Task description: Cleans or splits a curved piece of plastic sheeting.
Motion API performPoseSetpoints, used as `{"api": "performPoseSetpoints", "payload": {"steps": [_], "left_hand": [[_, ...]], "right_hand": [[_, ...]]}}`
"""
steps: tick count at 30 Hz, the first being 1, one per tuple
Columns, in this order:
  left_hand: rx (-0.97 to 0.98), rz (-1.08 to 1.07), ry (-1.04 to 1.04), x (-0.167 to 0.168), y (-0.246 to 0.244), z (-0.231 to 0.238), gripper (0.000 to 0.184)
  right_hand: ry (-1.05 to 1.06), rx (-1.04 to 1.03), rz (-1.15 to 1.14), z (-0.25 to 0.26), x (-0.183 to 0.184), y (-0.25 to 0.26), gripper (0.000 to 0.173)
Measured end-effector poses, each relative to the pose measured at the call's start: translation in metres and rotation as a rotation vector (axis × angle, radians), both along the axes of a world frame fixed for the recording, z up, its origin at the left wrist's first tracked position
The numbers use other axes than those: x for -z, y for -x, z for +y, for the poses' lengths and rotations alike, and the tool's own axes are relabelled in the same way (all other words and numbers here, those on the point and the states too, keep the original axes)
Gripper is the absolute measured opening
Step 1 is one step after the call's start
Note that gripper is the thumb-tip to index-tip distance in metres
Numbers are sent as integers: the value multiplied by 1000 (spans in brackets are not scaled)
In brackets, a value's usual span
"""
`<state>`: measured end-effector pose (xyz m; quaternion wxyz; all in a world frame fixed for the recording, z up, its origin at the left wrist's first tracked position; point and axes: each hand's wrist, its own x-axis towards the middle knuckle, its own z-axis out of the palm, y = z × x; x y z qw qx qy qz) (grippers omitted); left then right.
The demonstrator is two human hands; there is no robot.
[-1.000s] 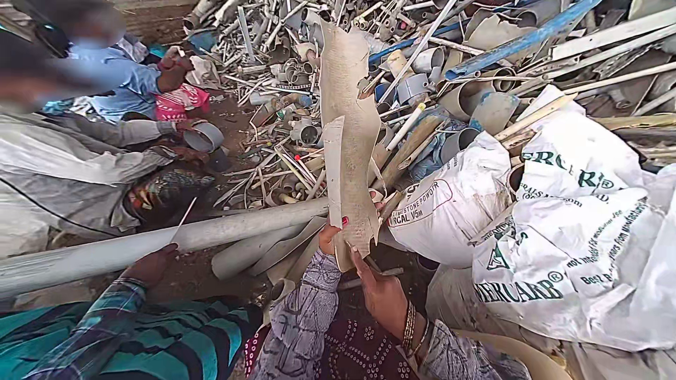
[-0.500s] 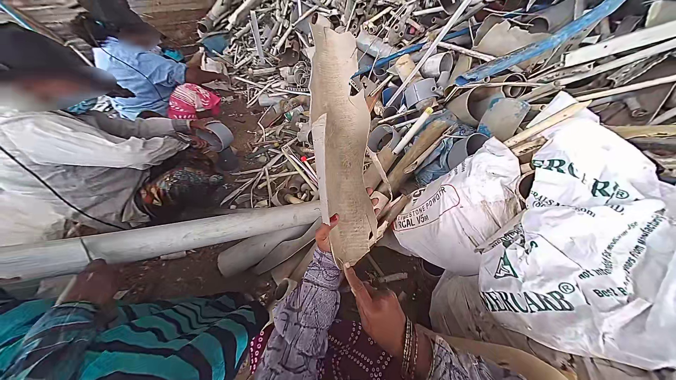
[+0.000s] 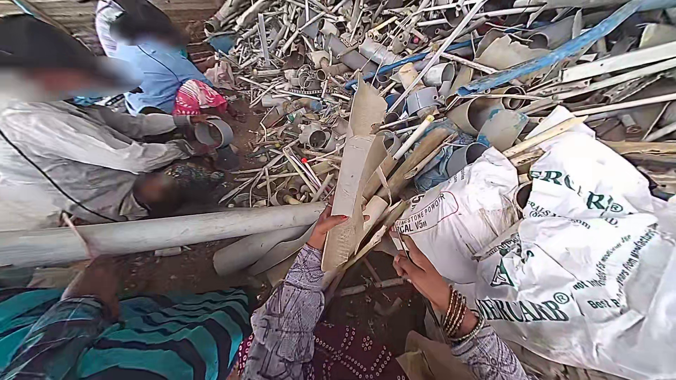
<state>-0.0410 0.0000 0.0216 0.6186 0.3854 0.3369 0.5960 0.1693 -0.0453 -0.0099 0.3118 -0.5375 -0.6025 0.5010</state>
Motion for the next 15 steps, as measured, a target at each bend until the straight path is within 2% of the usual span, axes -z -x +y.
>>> {"api": "performPoseSetpoints", "payload": {"steps": [2, 4, 6, 7, 9, 10, 13, 15], "left_hand": [[28, 10, 91, -3, -2, -1, 38], [35, -5, 175, -3, -4, 1, 38], [22, -34, 220, -2, -6, 5, 41], [17, -38, 226, -2, -4, 6, 43], [-3, -39, 239, -2, 0, 5, 39], [-19, -40, 246, -4, 3, 2, 35], [-13, -18, 228, -15, 11, -1, 32], [25, -19, 209, -17, 15, -3, 29]], "right_hand": [[193, 338, 442, 3, 9, 6, 39], [436, 540, 619, 1, 28, 17, 29], [657, 531, 684, -3, 35, 28, 20], [662, 493, 695, -4, 31, 32, 21], [472, 438, 630, -2, 19, 32, 30], [300, 418, 538, 0, 18, 28, 38], [-393, 286, 85, 6, 34, 13, 41], [-762, 147, -148, 4, 36, 13, 39]]}}
